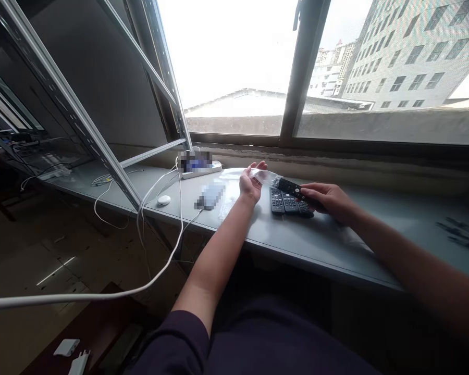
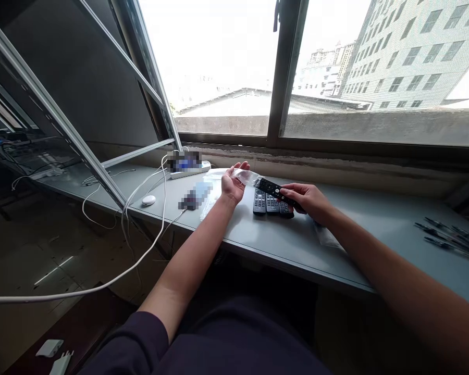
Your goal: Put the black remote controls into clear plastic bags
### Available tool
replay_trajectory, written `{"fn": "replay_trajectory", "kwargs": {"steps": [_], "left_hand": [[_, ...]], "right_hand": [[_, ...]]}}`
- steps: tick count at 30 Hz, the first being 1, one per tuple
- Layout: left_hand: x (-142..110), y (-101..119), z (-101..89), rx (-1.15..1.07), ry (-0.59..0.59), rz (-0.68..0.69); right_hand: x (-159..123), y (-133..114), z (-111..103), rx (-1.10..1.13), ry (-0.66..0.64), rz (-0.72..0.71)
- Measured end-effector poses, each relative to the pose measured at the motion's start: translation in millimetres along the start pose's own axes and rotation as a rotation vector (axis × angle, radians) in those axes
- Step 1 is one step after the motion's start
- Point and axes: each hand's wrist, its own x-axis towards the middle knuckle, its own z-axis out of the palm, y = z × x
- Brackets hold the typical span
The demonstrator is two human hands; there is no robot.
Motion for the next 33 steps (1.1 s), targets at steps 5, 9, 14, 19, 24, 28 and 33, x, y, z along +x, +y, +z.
{"fn": "replay_trajectory", "kwargs": {"steps": [5, 9, 14, 19, 24, 28, 33], "left_hand": [[-3, -5, 2.7, 0.150, -0.104, -0.073], [-9, -8, 4.7, 0.297, -0.205, -0.176], [-13, -10, 5.7, 0.379, -0.285, -0.230], [-12, -15, 2.5, 0.461, -0.412, -0.292], [-9, -21, -1.4, 0.480, -0.500, -0.346], [-7, -22, -2.0, 0.454, -0.479, -0.281], [-4, -21, -0.8, 0.429, -0.412, -0.198]], "right_hand": [[0, 0, 0, 0.006, 0.019, -0.011], [1, -1, 0, 0.014, 0.030, -0.034], [1, -1, 0, 0.018, 0.051, -0.046], [1, -1, 4, 0.021, 0.054, -0.063], [0, -1, 7, 0.001, 0.041, -0.081], [-1, -3, 6, -0.034, 0.049, -0.091], [-1, -5, 6, -0.005, 0.035, -0.086]]}}
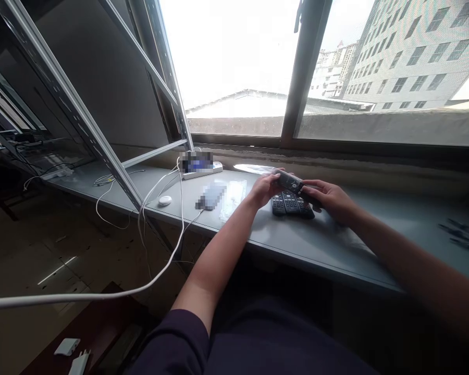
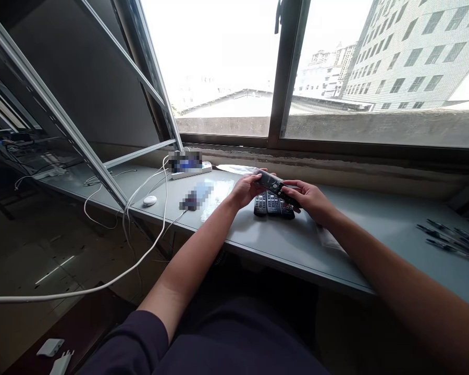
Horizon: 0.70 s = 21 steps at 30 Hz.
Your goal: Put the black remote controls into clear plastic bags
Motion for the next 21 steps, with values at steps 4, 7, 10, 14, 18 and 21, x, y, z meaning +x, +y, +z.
{"fn": "replay_trajectory", "kwargs": {"steps": [4, 7, 10, 14, 18, 21], "left_hand": [[2, 3, -2.2, -0.065, 0.084, 0.067], [2, 4, -1.4, -0.108, 0.130, 0.093], [-1, 5, 3.1, -0.111, 0.126, 0.104], [-6, 6, 10.3, -0.111, 0.099, 0.099], [-9, 4, 14.0, -0.142, 0.058, 0.028], [-9, 2, 15.1, -0.133, 0.017, -0.002]], "right_hand": [[0, -3, -2, 0.052, 0.009, 0.016], [0, -5, -3, 0.012, -0.030, 0.034], [1, -3, -4, -0.016, -0.059, 0.042], [4, 0, -3, -0.005, -0.046, 0.030], [5, 3, -3, 0.003, -0.029, 0.020], [4, 4, -3, 0.028, -0.018, 0.027]]}}
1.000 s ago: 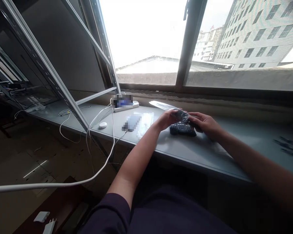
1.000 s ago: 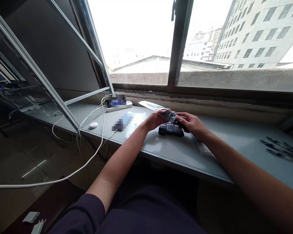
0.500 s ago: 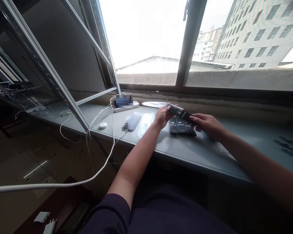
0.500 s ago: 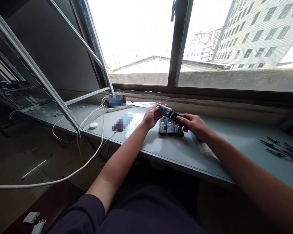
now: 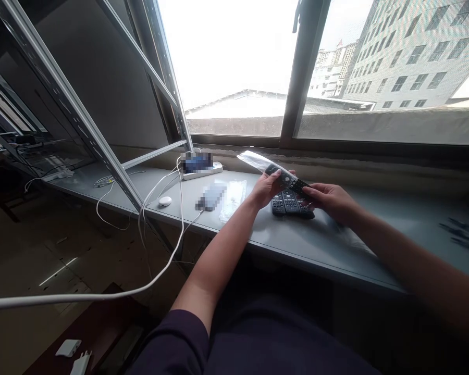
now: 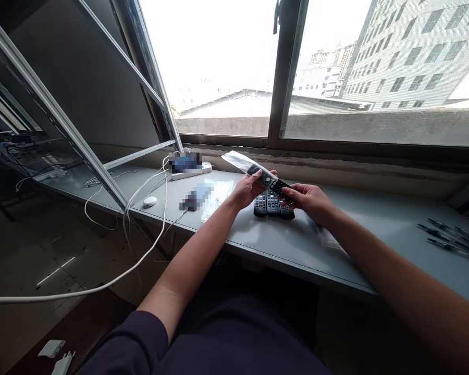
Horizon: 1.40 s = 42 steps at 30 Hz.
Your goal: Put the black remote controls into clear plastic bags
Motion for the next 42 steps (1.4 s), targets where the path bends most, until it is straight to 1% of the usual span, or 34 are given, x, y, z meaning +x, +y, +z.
{"fn": "replay_trajectory", "kwargs": {"steps": [5, 8, 10, 15, 17, 22, 27, 33, 37, 42], "left_hand": [[-1, -4, 1.9, 0.015, -0.034, -0.004], [0, -6, 3.0, 0.020, -0.041, 0.019], [2, -6, 2.9, 0.012, -0.002, 0.051], [7, -3, -0.8, -0.025, 0.158, 0.130], [8, -3, -1.6, -0.039, 0.176, 0.129], [6, -9, 1.1, -0.032, 0.095, 0.112], [2, -17, 5.9, 0.026, 0.034, 0.057], [-3, -24, 13.0, 0.058, 0.011, -0.035], [-5, -26, 14.4, 0.112, -0.021, -0.051], [-6, -25, 15.7, 0.100, -0.025, -0.046]], "right_hand": [[0, 2, 5, 0.029, 0.010, -0.005], [-2, 1, 8, 0.023, -0.017, -0.010], [-4, -2, 10, 0.027, -0.036, -0.013], [-8, -5, 11, 0.020, -0.082, -0.016], [-9, -5, 11, 0.001, -0.092, -0.027], [-9, -3, 12, -0.025, -0.085, -0.060], [-8, -4, 11, -0.062, 0.007, -0.067], [-6, -1, 7, -0.148, 0.072, -0.087], [-8, 0, 8, -0.189, 0.123, -0.123], [-12, -5, 9, -0.230, 0.149, -0.171]]}}
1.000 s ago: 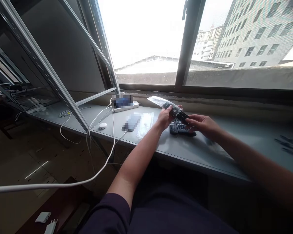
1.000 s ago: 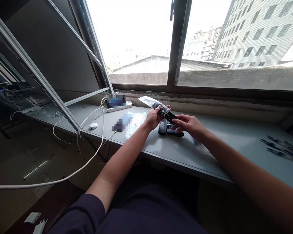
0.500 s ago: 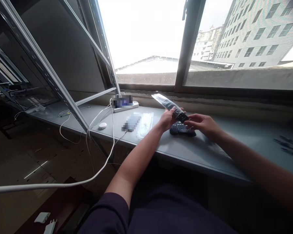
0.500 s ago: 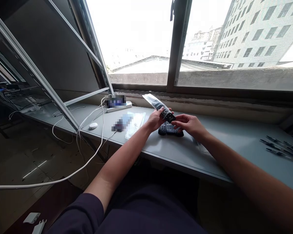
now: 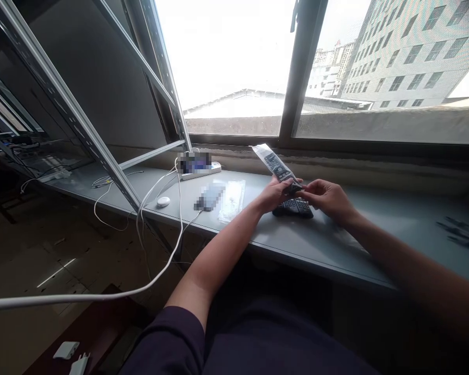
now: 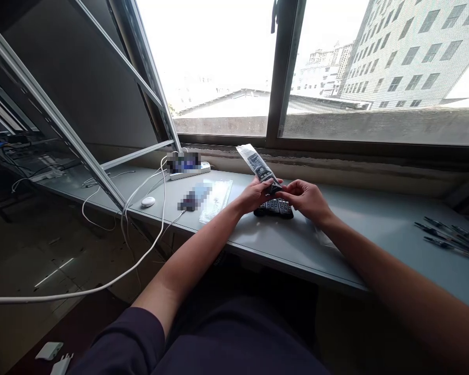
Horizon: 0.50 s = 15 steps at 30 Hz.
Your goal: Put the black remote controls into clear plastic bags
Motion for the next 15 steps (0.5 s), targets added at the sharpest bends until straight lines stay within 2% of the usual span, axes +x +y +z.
{"fn": "replay_trajectory", "kwargs": {"steps": [9, 15], "left_hand": [[0, 1, -2.5, 0.034, -0.039, 0.052], [0, -6, -7.4, 0.086, -0.177, 0.002]], "right_hand": [[5, 3, -1, -0.060, 0.042, -0.228], [6, 14, -1, -0.165, 0.091, -0.294]]}}
